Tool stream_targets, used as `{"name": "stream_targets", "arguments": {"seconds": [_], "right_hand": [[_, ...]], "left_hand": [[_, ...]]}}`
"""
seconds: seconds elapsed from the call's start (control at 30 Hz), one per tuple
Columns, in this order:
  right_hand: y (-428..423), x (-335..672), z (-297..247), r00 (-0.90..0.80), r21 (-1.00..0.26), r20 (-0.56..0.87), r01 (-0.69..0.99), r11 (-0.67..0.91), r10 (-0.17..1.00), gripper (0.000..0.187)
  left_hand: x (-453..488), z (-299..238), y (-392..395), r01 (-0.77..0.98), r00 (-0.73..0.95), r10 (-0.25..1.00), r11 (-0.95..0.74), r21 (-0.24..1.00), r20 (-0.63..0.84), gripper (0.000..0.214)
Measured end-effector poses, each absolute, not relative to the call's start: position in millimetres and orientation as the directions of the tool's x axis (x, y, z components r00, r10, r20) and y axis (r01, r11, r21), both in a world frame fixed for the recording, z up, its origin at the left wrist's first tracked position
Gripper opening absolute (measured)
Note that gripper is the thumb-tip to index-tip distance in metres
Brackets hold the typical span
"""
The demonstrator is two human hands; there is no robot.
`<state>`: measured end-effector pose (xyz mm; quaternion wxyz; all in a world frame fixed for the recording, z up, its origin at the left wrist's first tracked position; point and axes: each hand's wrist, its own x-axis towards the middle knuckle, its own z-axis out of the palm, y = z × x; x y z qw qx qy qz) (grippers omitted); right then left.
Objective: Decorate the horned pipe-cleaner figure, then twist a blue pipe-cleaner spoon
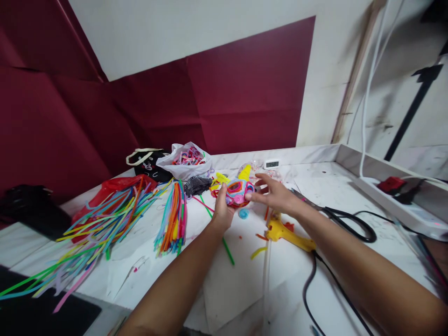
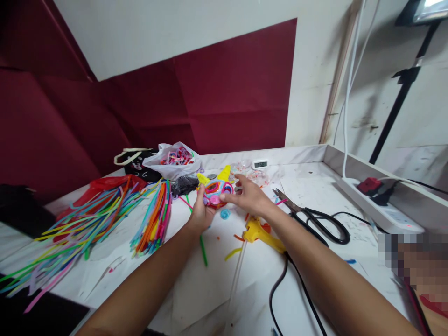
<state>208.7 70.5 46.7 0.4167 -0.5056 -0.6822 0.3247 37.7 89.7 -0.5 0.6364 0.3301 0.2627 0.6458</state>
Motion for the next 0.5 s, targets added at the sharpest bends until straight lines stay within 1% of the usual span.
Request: {"name": "stream_targets", "arguments": {"seconds": [0.07,0.17,0.27,0.33,0.43,0.5], "right_hand": [[69.1,222.5,61.8,-0.088,-0.872,0.258,0.408,0.271,0.962,0.082],[65.5,244.1,82.8,-0.007,-0.884,0.295,0.378,0.276,0.955,0.061],[62.7,260.2,95.1,0.090,-0.917,0.353,0.234,0.324,0.931,0.036],[62.7,265.8,97.8,0.127,-0.917,0.375,0.194,0.348,0.918,0.024],[64.6,268.7,97.8,0.145,-0.912,0.385,0.210,0.352,0.911,0.013],[65.3,270.8,98.8,0.161,-0.910,0.390,0.215,0.353,0.907,0.010]], "left_hand": [[37.9,1.0,90.0,-0.673,0.021,0.998,-0.028,0.739,0.056,0.044],[37.9,1.9,90.1,-0.690,0.003,1.000,0.003,0.723,-0.001,0.040],[38.4,1.6,89.2,-0.682,0.009,1.000,0.026,0.731,-0.026,0.039],[39.4,0.9,88.1,-0.676,0.018,1.000,0.028,0.736,-0.021,0.040],[42.1,-0.5,86.1,-0.677,0.027,0.999,0.032,0.735,-0.018,0.039],[44.4,-1.2,84.3,-0.679,0.037,0.999,0.047,0.732,-0.029,0.038]]}}
